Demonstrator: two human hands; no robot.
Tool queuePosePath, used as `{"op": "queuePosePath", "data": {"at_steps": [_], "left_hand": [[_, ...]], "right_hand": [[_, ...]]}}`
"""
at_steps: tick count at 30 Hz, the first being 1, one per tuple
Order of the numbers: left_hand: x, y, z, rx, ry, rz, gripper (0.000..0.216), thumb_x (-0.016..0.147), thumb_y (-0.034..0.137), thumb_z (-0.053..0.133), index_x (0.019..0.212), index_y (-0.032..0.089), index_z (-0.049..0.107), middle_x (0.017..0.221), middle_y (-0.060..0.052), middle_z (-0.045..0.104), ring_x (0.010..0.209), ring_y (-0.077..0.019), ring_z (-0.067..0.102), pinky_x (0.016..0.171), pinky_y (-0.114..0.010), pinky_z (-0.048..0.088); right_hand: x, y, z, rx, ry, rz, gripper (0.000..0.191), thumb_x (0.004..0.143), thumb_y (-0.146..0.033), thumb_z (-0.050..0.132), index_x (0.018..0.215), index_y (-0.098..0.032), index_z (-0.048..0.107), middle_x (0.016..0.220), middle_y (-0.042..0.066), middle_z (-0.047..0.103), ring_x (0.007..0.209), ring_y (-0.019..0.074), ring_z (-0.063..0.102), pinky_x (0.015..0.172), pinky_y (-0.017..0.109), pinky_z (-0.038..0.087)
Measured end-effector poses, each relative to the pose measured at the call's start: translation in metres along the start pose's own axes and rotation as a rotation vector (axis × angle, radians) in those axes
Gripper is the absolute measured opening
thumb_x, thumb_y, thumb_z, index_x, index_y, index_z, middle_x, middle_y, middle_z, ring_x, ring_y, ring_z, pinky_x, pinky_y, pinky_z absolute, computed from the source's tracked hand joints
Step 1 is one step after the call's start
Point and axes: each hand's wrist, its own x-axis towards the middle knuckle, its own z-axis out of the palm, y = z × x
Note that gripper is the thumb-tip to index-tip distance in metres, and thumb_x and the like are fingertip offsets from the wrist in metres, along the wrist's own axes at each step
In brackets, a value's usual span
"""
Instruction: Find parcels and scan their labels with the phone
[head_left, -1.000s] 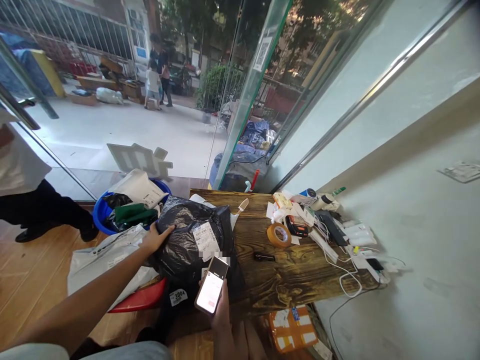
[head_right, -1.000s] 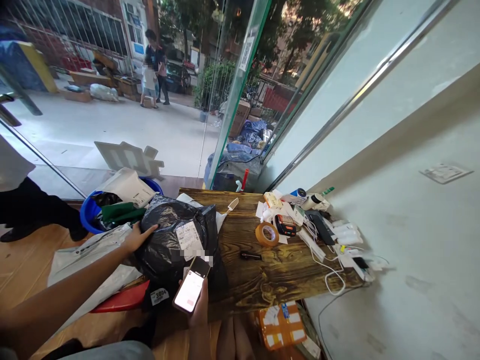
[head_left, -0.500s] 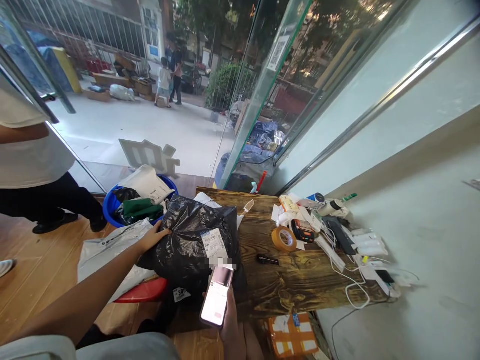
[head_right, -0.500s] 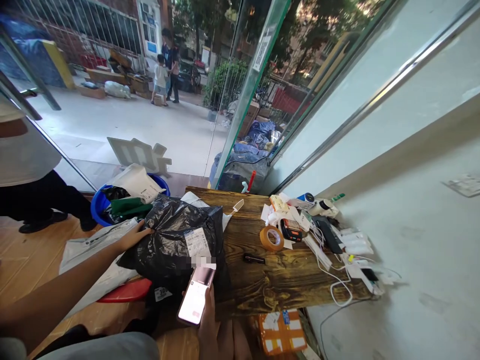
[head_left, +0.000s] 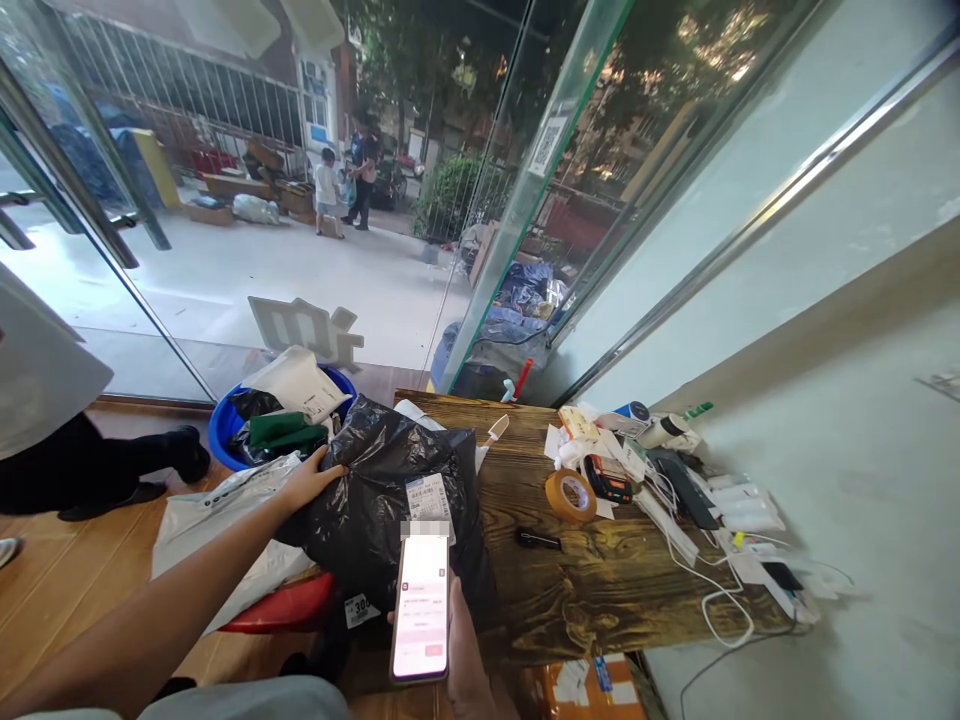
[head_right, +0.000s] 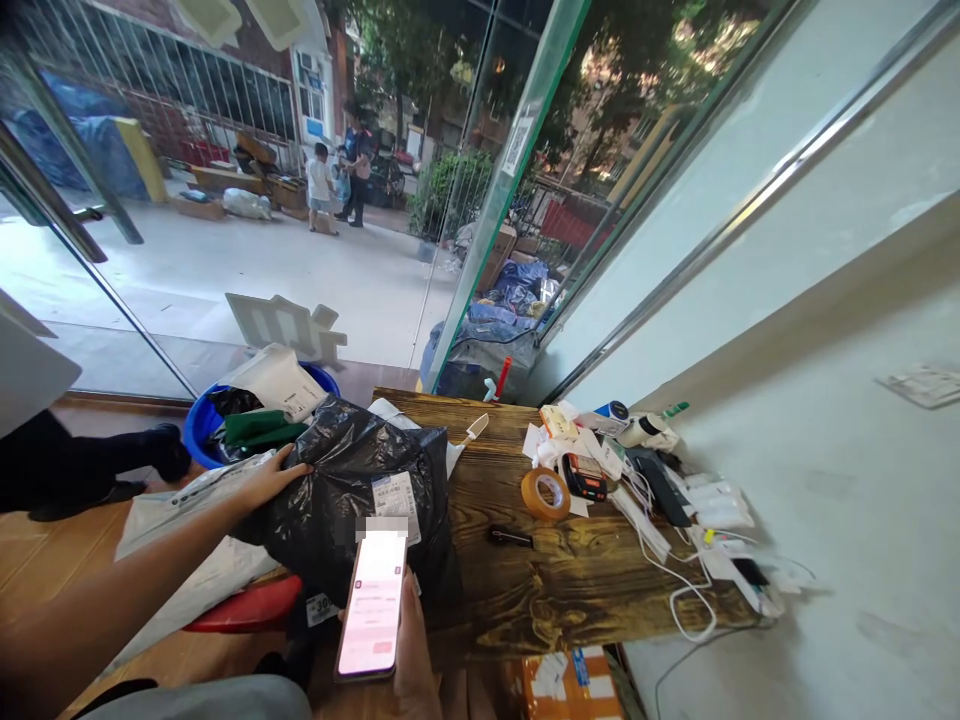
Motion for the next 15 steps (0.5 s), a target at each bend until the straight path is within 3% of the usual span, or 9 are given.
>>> {"op": "queuePosePath", "data": {"at_steps": [9, 15], "left_hand": [[0.002, 0.008, -0.003, 0.057, -0.021, 0.012, 0.066, 0.073, 0.043, 0.057, 0.131, 0.013, 0.047, 0.126, -0.015, 0.061, 0.116, -0.0309, 0.057, 0.103, -0.040, 0.042], [0.003, 0.009, -0.003, 0.064, -0.051, 0.016, 0.065, 0.075, 0.043, 0.056, 0.133, 0.014, 0.046, 0.125, -0.015, 0.061, 0.114, -0.0307, 0.058, 0.102, -0.040, 0.041]], "right_hand": [[0.000, -0.018, 0.035, 0.061, -0.074, -0.061, 0.072, 0.072, -0.070, 0.061, 0.120, -0.016, 0.058, 0.099, 0.013, 0.074, 0.081, 0.0276, 0.071, 0.077, 0.042, 0.054], [-0.013, -0.025, 0.044, 0.009, -0.056, -0.080, 0.088, 0.067, -0.072, 0.064, 0.134, -0.019, 0.045, 0.108, 0.012, 0.072, 0.085, 0.0281, 0.070, 0.081, 0.045, 0.053]]}}
